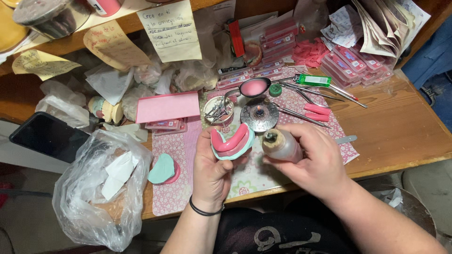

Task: The person applies liquid from a bottle to a pink and teal denture mold, then uses a metal tool to scrape and smooth the pink surface. They repeatedly dip the tool into a small container of pink material and apply it to the mold, shaping and refining the surface.

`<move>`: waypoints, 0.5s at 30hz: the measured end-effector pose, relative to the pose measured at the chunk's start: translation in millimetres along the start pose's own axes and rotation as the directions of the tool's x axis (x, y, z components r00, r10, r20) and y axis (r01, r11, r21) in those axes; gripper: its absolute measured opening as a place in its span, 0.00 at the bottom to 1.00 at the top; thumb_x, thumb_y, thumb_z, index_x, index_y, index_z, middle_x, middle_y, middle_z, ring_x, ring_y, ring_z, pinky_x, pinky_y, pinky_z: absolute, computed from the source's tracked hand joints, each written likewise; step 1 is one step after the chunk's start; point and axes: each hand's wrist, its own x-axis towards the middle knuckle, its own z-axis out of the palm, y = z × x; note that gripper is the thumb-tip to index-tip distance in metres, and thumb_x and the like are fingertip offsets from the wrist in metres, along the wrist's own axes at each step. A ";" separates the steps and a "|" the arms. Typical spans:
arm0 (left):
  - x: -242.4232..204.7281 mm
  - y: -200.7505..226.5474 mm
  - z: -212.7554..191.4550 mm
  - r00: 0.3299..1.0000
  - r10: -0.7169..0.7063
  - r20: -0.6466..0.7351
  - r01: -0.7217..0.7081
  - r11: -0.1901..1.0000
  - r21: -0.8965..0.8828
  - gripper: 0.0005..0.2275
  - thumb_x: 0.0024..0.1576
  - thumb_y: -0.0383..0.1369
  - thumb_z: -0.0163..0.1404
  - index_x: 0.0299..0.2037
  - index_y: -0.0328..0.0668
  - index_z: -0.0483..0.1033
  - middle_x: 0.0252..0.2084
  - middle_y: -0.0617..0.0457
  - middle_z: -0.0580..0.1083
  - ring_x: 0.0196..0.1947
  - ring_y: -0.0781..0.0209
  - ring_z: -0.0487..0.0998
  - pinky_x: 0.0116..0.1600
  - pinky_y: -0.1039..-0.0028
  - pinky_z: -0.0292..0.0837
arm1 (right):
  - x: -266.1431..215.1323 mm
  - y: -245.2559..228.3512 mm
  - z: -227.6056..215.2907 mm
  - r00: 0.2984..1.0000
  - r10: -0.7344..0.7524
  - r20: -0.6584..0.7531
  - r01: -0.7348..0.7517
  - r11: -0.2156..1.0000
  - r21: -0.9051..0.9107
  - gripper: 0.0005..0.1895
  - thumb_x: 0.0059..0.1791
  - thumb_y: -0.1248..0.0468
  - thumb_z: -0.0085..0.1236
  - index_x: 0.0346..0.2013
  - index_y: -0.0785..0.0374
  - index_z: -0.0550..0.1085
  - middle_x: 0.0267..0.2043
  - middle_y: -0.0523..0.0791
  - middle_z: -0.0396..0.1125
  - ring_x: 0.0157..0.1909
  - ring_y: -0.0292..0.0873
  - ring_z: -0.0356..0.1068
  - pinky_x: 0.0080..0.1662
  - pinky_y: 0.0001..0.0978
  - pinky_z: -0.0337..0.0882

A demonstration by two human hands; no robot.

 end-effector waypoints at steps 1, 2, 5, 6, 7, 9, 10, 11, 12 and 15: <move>0.5 -1.1 -1.0 1.000 0.002 -0.003 -0.002 1.000 -0.002 0.41 0.38 0.41 0.76 0.60 0.48 0.63 0.55 0.46 0.74 0.47 0.48 0.81 0.46 0.62 0.83 | -0.8 -2.5 0.2 1.000 -0.002 0.003 0.002 1.000 0.000 0.31 0.40 0.51 0.76 0.49 0.62 0.74 0.48 0.46 0.76 0.47 0.48 0.76 0.51 0.39 0.71; 0.4 -2.1 -2.2 0.996 0.087 0.029 -0.087 0.996 0.016 0.40 0.40 0.38 0.75 0.61 0.46 0.61 0.54 0.37 0.76 0.52 0.44 0.80 0.57 0.59 0.76 | -0.7 -4.9 0.5 1.000 -0.002 0.008 0.001 1.000 0.009 0.32 0.39 0.50 0.76 0.50 0.62 0.74 0.48 0.46 0.75 0.46 0.48 0.76 0.50 0.39 0.71; -3.2 2.5 0.4 0.971 0.235 0.051 -0.241 0.953 0.186 0.38 0.43 0.32 0.73 0.60 0.47 0.58 0.53 0.26 0.77 0.55 0.43 0.80 0.66 0.58 0.72 | -5.6 -8.4 6.9 1.000 -0.004 0.020 0.004 1.000 0.014 0.33 0.39 0.49 0.76 0.51 0.62 0.73 0.46 0.46 0.76 0.44 0.47 0.76 0.49 0.38 0.72; -4.8 4.9 2.6 0.956 0.289 0.057 -0.291 0.895 0.338 0.36 0.43 0.30 0.71 0.58 0.49 0.58 0.52 0.25 0.77 0.54 0.46 0.82 0.63 0.60 0.76 | -8.1 -8.6 9.6 1.000 0.001 0.018 -0.001 1.000 0.006 0.34 0.39 0.49 0.76 0.52 0.62 0.73 0.46 0.46 0.76 0.44 0.46 0.77 0.48 0.37 0.72; -5.9 8.4 7.7 0.953 0.299 0.048 -0.297 0.893 0.337 0.36 0.43 0.30 0.71 0.58 0.49 0.58 0.52 0.25 0.77 0.54 0.46 0.82 0.63 0.60 0.76 | -8.9 -11.5 12.0 1.000 -0.009 0.027 0.009 1.000 0.009 0.34 0.39 0.49 0.76 0.52 0.62 0.73 0.46 0.46 0.76 0.44 0.46 0.77 0.48 0.37 0.72; -8.0 15.1 18.0 0.908 0.418 0.004 -0.321 0.690 0.649 0.35 0.42 0.33 0.70 0.54 0.45 0.58 0.50 0.32 0.81 0.49 0.52 0.85 0.58 0.67 0.80 | -11.0 -17.3 16.3 1.000 -0.024 0.014 0.024 1.000 -0.008 0.33 0.39 0.48 0.76 0.50 0.61 0.73 0.44 0.45 0.76 0.41 0.47 0.76 0.45 0.37 0.71; -8.9 15.3 19.0 0.905 0.424 -0.003 -0.321 0.690 0.649 0.35 0.42 0.33 0.70 0.54 0.45 0.58 0.50 0.32 0.81 0.49 0.52 0.85 0.58 0.67 0.80 | -11.1 -18.4 17.8 0.999 -0.030 0.021 0.030 1.000 -0.006 0.33 0.39 0.48 0.76 0.50 0.61 0.73 0.44 0.45 0.76 0.41 0.47 0.76 0.45 0.37 0.71; -9.7 15.3 20.2 0.881 0.473 0.007 -0.323 0.592 0.738 0.35 0.41 0.33 0.71 0.53 0.44 0.58 0.50 0.34 0.81 0.49 0.54 0.86 0.56 0.71 0.80 | -11.4 -19.2 19.0 0.999 -0.030 0.019 0.030 0.999 -0.018 0.32 0.39 0.48 0.76 0.50 0.61 0.73 0.43 0.46 0.75 0.41 0.48 0.75 0.45 0.38 0.70; -10.3 15.1 21.6 0.857 0.515 0.024 -0.315 0.486 0.815 0.35 0.40 0.33 0.72 0.52 0.43 0.58 0.50 0.37 0.81 0.48 0.56 0.86 0.53 0.74 0.80 | -12.2 -20.1 20.1 1.000 -0.026 0.014 0.027 0.999 -0.032 0.32 0.40 0.49 0.76 0.49 0.62 0.73 0.42 0.46 0.75 0.40 0.48 0.74 0.44 0.39 0.69; -10.9 16.8 24.5 0.826 0.563 -0.017 -0.207 0.331 0.921 0.36 0.39 0.41 0.73 0.52 0.44 0.61 0.48 0.45 0.83 0.45 0.61 0.88 0.45 0.76 0.82 | -9.9 -24.0 21.1 0.999 -0.052 0.005 0.052 0.996 -0.067 0.30 0.41 0.48 0.75 0.48 0.62 0.74 0.42 0.46 0.75 0.40 0.49 0.74 0.44 0.41 0.69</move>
